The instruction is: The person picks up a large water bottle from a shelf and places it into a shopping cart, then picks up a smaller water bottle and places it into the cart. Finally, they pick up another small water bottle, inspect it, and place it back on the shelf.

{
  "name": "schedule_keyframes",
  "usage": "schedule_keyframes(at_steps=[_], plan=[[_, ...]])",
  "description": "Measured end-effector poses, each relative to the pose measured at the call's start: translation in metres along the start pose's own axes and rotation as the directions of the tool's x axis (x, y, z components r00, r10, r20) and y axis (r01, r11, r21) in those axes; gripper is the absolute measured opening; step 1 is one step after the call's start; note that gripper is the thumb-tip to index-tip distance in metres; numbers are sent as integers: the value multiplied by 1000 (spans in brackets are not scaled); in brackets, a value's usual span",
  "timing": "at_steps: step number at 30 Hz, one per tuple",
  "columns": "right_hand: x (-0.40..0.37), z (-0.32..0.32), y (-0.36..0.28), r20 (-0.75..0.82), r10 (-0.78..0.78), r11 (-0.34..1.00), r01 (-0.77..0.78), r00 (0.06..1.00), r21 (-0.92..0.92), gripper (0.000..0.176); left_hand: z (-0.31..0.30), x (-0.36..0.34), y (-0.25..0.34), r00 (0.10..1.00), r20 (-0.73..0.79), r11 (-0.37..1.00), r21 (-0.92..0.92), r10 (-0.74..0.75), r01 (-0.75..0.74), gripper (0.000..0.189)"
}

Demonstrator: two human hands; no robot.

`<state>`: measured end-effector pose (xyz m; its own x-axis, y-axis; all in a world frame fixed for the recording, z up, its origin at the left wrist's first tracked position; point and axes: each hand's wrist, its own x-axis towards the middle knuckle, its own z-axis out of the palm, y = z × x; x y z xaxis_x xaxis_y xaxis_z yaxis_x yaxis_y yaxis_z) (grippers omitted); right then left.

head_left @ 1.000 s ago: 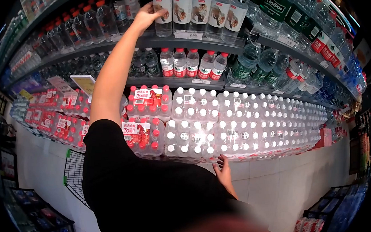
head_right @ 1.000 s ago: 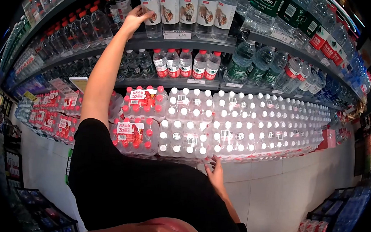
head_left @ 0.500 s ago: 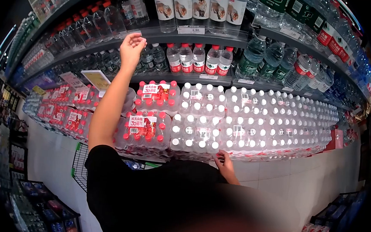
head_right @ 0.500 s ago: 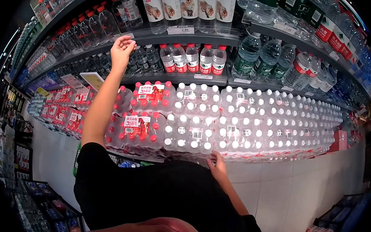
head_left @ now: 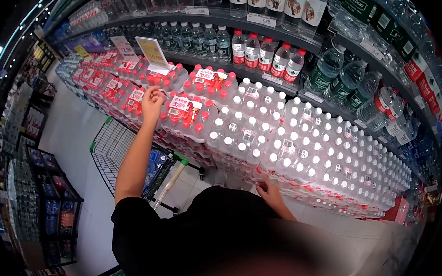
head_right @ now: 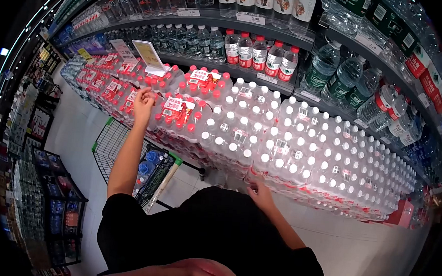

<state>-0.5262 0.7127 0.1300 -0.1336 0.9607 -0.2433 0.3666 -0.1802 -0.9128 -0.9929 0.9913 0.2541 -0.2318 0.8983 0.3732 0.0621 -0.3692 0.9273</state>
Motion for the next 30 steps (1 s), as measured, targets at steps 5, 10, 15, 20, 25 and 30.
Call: schedule_keyframes(at_steps=[5,10,15,20,25,30], plan=[[-4,6,14,235,-67,989,95,970,-110,34,-95,-120,8,959,-141,942,195,-248,272,24],[6,26,3,503,-151,921,306,851,-242,35,-192,-253,24,901,-319,670,604,-294,432,37],[10,53,-6,676,-217,761,555,705,-335,37,-202,-381,8,880,-457,165,865,-131,474,36],[2,67,-7,681,-176,711,570,711,-412,40,-178,-432,-33,626,-691,-150,705,-361,693,62],[-7,84,11,628,-135,788,468,766,-401,42,-177,-421,-12,609,-560,-30,750,-561,661,69],[-19,126,-4,659,-106,772,479,745,-418,40,-192,-425,-26,585,-475,1,775,-657,632,75]])
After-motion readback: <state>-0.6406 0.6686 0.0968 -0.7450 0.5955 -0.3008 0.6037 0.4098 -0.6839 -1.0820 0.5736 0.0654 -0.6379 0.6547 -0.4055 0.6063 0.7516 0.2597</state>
